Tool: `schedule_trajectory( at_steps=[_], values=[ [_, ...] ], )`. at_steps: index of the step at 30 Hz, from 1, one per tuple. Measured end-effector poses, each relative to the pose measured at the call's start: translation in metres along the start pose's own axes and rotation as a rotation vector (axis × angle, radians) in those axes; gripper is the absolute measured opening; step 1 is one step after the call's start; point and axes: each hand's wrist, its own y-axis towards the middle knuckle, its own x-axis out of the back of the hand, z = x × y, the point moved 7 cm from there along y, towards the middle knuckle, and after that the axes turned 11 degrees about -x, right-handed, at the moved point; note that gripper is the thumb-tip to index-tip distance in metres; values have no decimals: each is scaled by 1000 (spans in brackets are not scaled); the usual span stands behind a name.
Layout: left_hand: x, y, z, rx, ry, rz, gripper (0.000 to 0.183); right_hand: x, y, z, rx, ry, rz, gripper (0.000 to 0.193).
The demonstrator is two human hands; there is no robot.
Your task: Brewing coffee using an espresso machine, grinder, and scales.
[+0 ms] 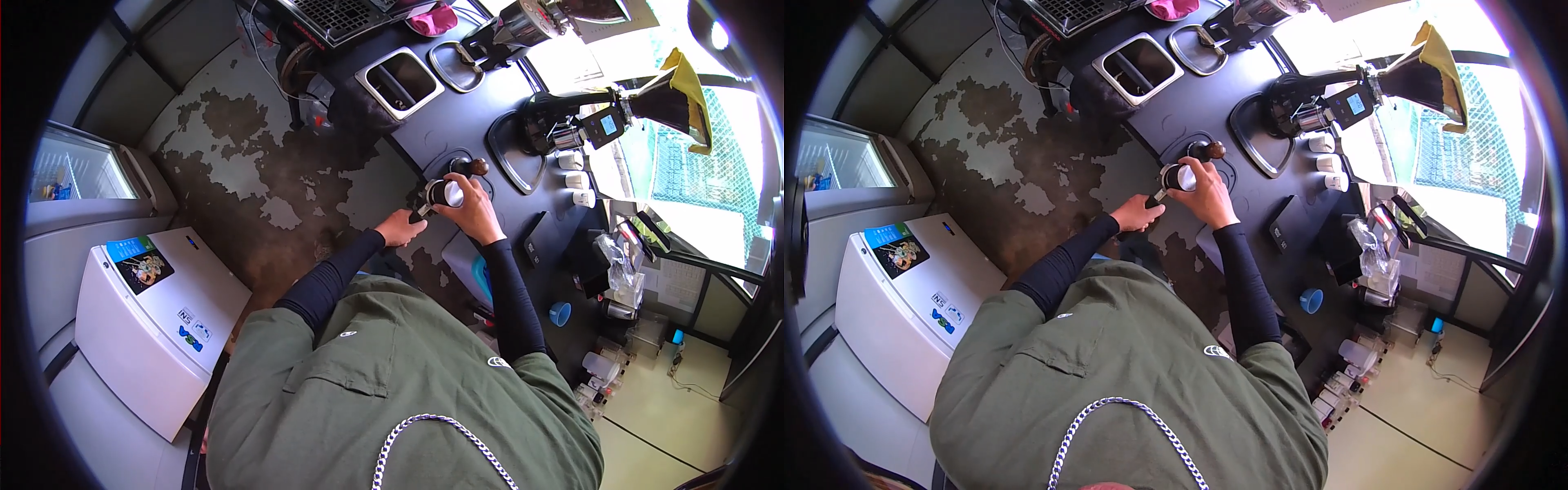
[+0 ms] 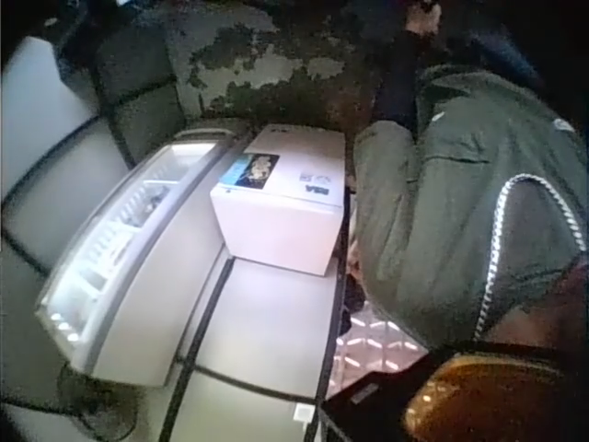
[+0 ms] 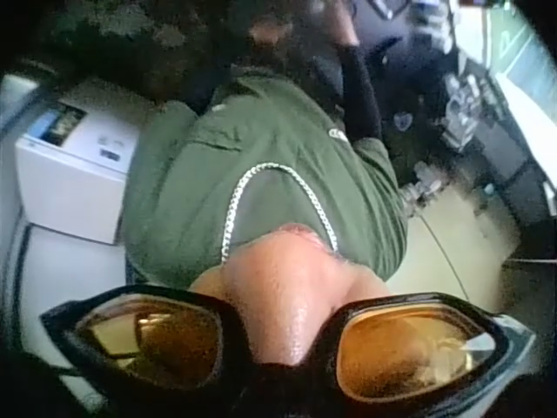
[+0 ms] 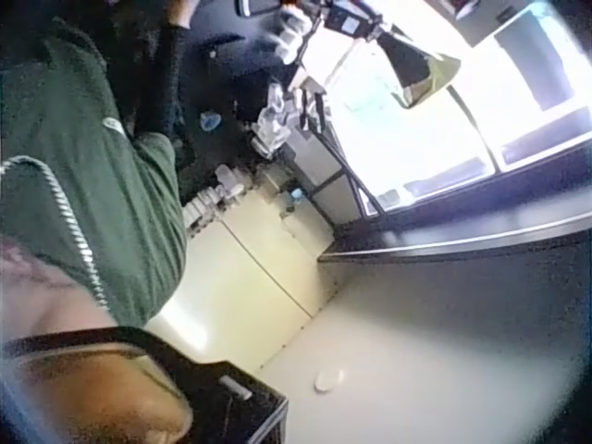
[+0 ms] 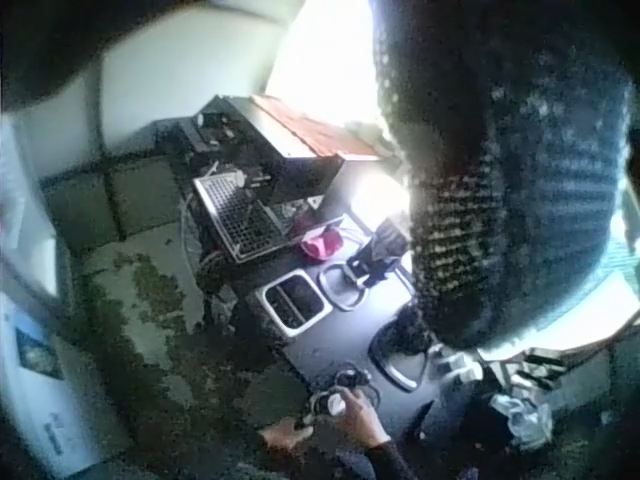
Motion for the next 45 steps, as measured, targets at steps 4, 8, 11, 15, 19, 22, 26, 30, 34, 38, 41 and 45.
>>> schedule_trajectory(
  at_steps=[4, 8, 11, 15, 19, 22, 26, 30, 34, 38, 41, 45],
  values=[
    [-2, -1, -7, -1, -7, -15, 37, -6, -6, 4, 72, 4, -95, 69],
    [-5, 1, -6, 17, 2, -1, 40, -11, -10, 4, 99, -59, -169, 70],
    [-4, 4, 0, -4, 34, 7, 40, -13, -9, 9, 101, -95, -161, 71],
    [-4, 2, 1, -21, -37, -35, 41, -8, -11, 16, 166, -165, 24, 74],
    [-7, 2, 1, 44, -13, 25, 33, 8, -11, 19, 466, -407, 71, 68],
    [-11, 2, 3, 65, -68, 24, 34, 15, 4, 32, 215, -512, 180, 51],
    [-12, -1, -1, 101, -119, 8, 36, 5, 29, 15, -37, -661, 93, 58],
    [-13, -1, 1, 105, -148, 55, 37, 22, -3, 42, 649, -435, -213, 50],
    [-10, -8, -15, 100, -94, 10, 37, -6, 29, 15, -92, -807, 424, 59],
    [-9, -12, -23, 104, -87, -5, 38, 16, -1, 37, 564, -423, -255, 55],
    [-8, -10, -11, 122, -92, 36, 38, 14, -9, 36, 647, -410, -289, 61],
    [-5, -9, -15, 123, -84, -33, 30, -3, 29, 2, -175, -633, 391, 70]
  ],
)
